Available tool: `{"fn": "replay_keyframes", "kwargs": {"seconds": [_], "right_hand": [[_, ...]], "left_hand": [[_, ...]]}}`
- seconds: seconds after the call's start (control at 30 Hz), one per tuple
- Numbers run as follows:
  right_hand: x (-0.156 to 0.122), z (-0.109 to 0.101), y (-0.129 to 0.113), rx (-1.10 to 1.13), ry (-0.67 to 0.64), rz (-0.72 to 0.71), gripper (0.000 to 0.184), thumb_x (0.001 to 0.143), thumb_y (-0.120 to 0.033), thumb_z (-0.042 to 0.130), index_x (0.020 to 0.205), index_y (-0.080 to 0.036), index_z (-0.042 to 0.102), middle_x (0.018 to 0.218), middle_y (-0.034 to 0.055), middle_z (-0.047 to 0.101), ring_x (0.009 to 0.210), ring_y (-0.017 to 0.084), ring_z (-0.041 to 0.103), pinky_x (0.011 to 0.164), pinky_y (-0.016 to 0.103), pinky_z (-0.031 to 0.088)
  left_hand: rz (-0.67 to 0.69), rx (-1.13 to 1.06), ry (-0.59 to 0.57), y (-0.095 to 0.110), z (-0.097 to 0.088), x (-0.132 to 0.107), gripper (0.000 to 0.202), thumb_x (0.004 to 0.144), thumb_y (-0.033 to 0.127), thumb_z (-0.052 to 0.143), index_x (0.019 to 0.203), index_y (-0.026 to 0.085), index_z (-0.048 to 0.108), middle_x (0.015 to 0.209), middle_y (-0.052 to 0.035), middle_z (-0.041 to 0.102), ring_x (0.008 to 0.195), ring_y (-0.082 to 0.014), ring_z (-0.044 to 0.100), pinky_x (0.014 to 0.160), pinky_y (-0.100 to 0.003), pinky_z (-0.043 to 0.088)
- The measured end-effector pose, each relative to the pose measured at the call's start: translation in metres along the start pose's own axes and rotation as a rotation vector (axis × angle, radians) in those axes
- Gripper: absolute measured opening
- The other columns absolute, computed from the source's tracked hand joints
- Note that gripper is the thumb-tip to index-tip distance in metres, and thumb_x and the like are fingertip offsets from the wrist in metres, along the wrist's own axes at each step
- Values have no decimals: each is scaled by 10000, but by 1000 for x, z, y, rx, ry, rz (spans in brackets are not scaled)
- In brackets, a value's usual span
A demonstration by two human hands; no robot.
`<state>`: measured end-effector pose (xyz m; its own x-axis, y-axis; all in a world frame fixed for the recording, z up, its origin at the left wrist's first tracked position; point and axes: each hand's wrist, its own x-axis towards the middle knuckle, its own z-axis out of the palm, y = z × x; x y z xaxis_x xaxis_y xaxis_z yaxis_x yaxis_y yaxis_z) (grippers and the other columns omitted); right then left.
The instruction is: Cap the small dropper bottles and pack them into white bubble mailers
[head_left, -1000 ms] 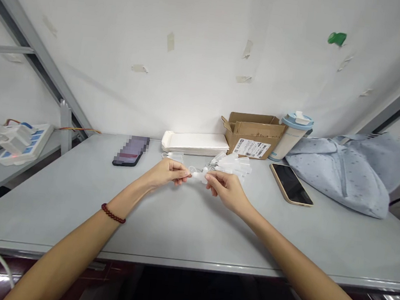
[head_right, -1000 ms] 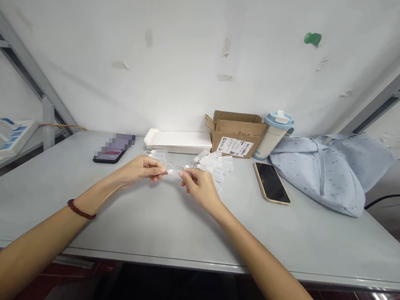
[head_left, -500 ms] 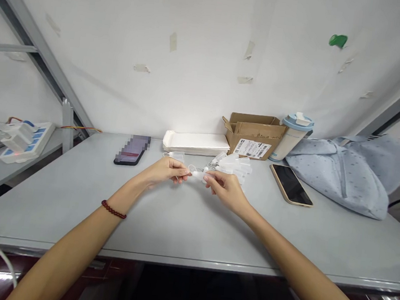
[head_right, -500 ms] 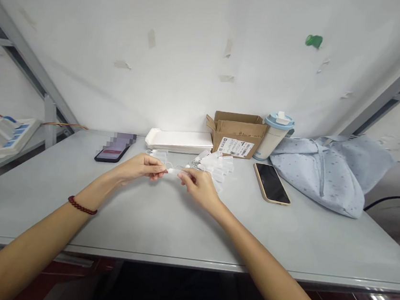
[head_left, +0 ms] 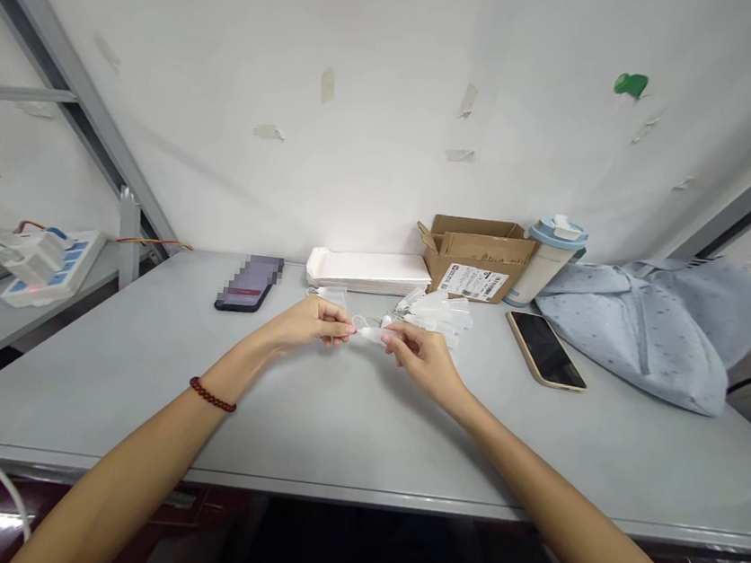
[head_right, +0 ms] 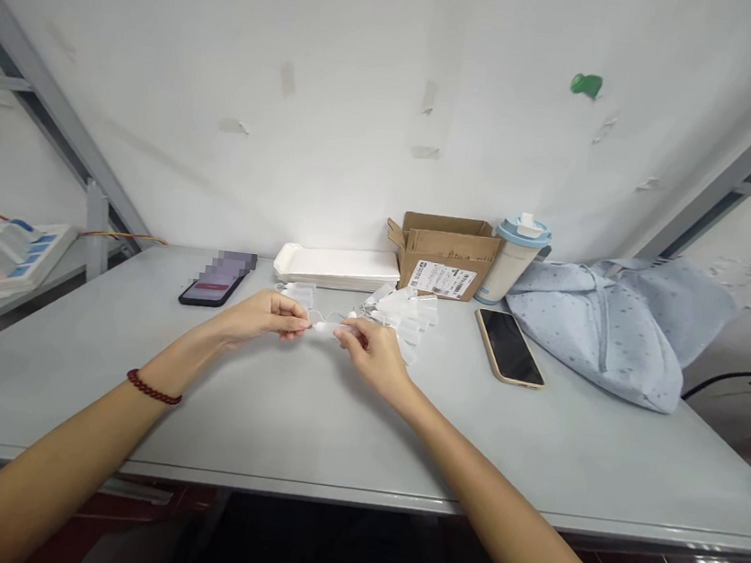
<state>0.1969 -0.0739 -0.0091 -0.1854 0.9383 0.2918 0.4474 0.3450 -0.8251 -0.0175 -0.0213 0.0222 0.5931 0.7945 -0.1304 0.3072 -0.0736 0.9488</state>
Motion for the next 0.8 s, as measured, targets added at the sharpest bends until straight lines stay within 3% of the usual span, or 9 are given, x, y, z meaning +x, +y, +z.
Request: {"fn": "replay_keyframes", "kwargs": {"seconds": [0.37,0.57,0.8], "right_hand": [[1,3,8,-97,48,-72,212,836,-266,535,944,-143,670,548,-28,517,520,107,447,553,245,365],[5,1,11,-116,-16,-58,256,822,-312,588,1003,-136,634,732,26,626,633,131,548,619,263,438],[3,-4,12,-645,-156,-62,296,881,-234,510,1164,-156,550,1012,99,612,842,185,586,669,280,422]], "left_hand": [[-21,51,-47,0,2,0,207,740,330,684,657,141,663,604,2,574,590,-98,498,587,-226,393],[-51,104,-59,0,-9,-1,221,742,371,676,699,154,684,670,-8,614,620,-107,533,605,-226,419],[-180,245,-18,0,-39,-7,200,704,349,680,642,159,674,661,-16,625,646,-126,560,602,-225,425]]}}
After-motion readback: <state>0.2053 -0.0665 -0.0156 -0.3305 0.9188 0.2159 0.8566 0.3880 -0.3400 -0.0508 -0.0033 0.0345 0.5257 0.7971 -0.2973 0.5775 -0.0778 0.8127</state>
